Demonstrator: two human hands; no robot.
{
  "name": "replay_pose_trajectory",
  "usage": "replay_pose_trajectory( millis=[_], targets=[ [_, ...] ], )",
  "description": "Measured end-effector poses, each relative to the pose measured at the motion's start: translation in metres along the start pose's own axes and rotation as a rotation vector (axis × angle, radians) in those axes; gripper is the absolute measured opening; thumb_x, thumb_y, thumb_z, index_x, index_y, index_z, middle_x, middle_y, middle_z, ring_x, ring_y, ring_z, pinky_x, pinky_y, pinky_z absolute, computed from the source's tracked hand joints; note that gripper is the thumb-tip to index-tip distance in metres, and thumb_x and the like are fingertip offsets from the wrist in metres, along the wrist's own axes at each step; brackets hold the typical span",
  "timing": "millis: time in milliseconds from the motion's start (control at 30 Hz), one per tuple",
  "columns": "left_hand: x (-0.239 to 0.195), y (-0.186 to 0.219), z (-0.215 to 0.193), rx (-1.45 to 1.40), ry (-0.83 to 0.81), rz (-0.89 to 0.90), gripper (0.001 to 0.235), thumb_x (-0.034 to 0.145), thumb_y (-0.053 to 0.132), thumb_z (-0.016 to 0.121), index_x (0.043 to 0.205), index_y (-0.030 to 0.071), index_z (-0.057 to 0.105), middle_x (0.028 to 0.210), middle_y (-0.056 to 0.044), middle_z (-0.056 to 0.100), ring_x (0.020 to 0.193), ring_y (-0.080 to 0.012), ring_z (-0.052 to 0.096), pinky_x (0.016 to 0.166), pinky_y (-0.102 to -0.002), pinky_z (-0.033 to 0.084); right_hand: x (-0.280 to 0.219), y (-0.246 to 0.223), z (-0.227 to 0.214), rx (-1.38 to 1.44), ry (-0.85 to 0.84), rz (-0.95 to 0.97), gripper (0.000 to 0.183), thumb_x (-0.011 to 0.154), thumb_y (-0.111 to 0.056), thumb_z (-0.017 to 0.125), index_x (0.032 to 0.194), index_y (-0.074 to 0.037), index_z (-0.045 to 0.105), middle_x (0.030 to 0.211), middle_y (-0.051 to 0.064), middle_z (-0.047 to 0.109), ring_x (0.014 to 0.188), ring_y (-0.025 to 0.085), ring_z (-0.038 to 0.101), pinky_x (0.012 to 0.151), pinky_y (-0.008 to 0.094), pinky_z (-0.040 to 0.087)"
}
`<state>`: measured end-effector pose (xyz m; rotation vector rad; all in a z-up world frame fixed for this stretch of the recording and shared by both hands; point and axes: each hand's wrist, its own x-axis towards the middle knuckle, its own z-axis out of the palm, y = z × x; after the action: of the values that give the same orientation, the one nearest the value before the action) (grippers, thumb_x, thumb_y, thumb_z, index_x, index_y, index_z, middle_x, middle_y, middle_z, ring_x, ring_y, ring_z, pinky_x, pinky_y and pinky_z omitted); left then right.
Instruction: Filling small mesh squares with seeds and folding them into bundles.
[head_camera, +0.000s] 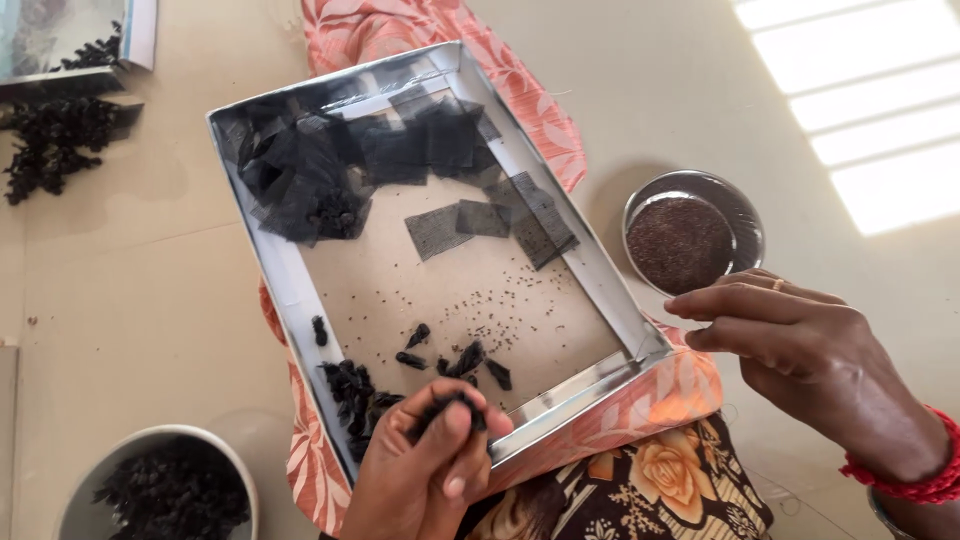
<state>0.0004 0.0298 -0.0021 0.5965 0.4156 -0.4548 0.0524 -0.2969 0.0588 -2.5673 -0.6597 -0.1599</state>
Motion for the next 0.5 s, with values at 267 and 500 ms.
replay_pose_trajectory(
  millis=[267, 500],
  targets=[
    [-0.009, 0.002, 0.016, 0.77, 0.291, 0.156, 0.012, 0.082, 0.005, 0.083, 0.088, 0.002, 0.074, 0.068, -0.011, 0.07, 0.051, -0.0081, 0.057, 0.047, -0.023, 0.042, -0.021, -0.004, -0.018, -0.044, 0.0, -0.04, 0.021, 0.068, 0.008, 0.067, 0.077, -0.01, 0.074, 0.115, -0.001, 0.077, 0.109, 0.021, 0.073, 0.087, 0.034, 0.058],
    [-0.009, -0.009, 0.01, 0.955, 0.226, 0.084, 0.012, 0.085, 0.011, 0.076, 0.094, 0.005, 0.075, 0.065, -0.006, 0.073, 0.053, -0.0087, 0.067, 0.047, -0.024, 0.051, -0.021, 0.013, -0.008, -0.091, -0.176, 0.251, 0.036, 0.074, 0.013, 0.061, 0.093, -0.014, 0.076, 0.119, -0.005, 0.079, 0.101, 0.016, 0.075, 0.084, 0.029, 0.061]
  ],
)
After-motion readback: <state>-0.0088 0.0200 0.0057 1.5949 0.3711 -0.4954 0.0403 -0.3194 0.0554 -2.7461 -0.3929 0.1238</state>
